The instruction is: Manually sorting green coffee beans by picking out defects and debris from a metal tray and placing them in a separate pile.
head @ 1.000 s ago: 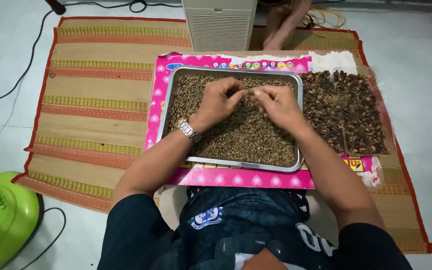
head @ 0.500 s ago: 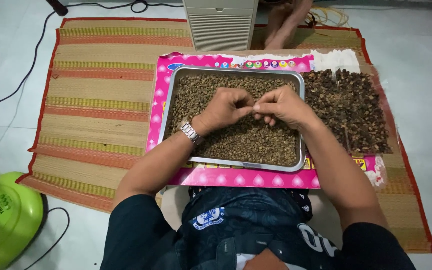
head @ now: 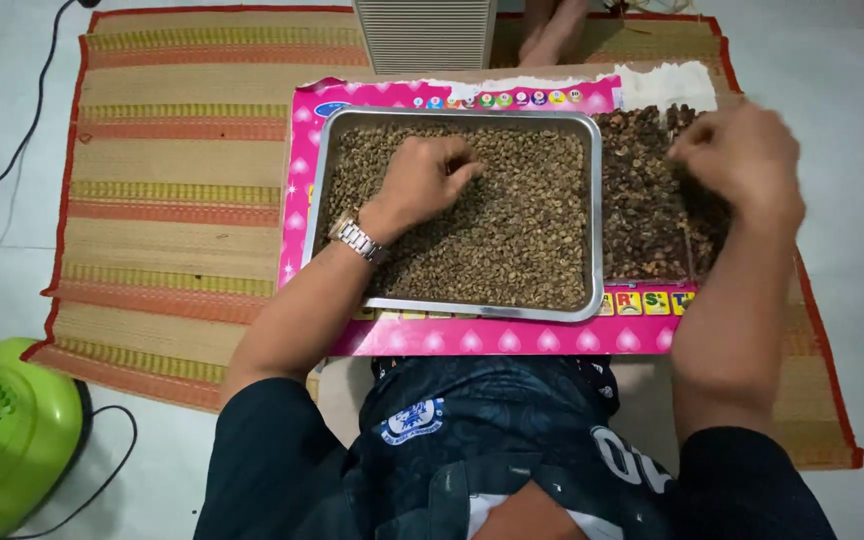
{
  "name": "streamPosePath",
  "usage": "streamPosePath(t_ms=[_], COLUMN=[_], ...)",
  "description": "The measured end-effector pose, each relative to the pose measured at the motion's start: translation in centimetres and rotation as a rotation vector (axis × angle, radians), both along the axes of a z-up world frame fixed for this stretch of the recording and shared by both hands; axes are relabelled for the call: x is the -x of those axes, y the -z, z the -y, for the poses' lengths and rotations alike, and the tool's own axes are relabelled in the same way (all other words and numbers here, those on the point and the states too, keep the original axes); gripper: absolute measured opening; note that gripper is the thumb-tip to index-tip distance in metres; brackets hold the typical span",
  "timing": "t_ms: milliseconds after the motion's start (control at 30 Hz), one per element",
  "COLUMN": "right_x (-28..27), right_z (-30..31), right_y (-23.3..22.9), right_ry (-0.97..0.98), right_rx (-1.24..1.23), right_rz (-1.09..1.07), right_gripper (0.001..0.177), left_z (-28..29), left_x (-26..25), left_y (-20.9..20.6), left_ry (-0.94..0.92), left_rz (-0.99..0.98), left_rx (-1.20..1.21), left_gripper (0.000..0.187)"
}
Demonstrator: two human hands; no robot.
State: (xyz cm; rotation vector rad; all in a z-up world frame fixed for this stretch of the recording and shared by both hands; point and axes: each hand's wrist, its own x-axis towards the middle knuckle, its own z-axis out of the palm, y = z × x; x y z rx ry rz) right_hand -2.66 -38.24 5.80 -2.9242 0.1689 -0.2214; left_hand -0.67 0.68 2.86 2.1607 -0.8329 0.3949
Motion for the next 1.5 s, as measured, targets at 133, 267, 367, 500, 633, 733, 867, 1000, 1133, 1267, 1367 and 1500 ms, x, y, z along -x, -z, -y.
streamPosePath(t_ms=[133, 267, 367, 500, 633, 733, 867, 1000, 1133, 1267, 1367, 1500], right_x=[0.3, 2.1, 4.0, 4.2, 4.4, 3.0, 0.7, 1.0, 0.7, 1.4, 1.5, -0.6], right_z=[-1.6, -7.4, -14.6, -16.9, -16.7, -15.6, -12.8, -13.3, -14.4, -16.0, -16.6, -13.4], right_y=[-0.3, -3.5, -6.9, -2.7, -0.4, 0.8, 3.7, 2.4, 3.4, 2.4, 0.7, 1.5], right_ry=[-0.033, -0.149, -0.460, -0.756, -0.770, -0.702, -0.530, -0.487, -0.498, -0.649, -0.580, -0.544], right_rx=[0.122, 0.055, -0.114, 0.071, 0.043, -0.047, 0.052, 0.055, 0.026, 0.012, -0.146, -0.102], right_rz=[-0.141, -0.054, -0.390, -0.300, -0.010, 0.111, 0.197, 0.279, 0.167, 0.000, -0.311, 0.066], right_gripper=[0.018, 0.034, 0.028, 0.007, 0.027, 0.026, 0.015, 0.017, 0.016, 0.020, 0.018, 0.017], left_z=[-0.3, -0.6, 1.7, 2.5, 2.2, 2.1, -0.9, -2.1, -2.7, -3.1, -3.3, -3.0], left_x=[0.1, 1.5, 3.8, 3.5, 1.7, 0.4, -1.5, -0.8, -1.4, -1.3, -1.1, -1.1], left_y=[-0.3, -1.9, -2.0, 1.0, 3.7, 3.2, 2.3, -1.2, -0.9, -0.9, -1.0, 0.0], left_ry=[0.013, 0.347, 0.455, 0.385, 0.230, 0.083, 0.028, -0.044, -0.086, -0.207, -0.294, -0.257], left_rz=[0.018, -0.060, -0.127, -0.194, -0.052, 0.018, 0.033, -0.052, -0.207, -0.118, -0.208, -0.206], left_rx=[-0.156, -0.390, -0.594, -0.823, -0.755, -0.735, -0.339, -0.085, -0.021, -0.129, -0.262, -0.375], left_gripper=[0.006, 0.028, 0.036, 0.039, 0.006, 0.008, 0.011, 0.024, 0.012, 0.013, 0.013, 0.006])
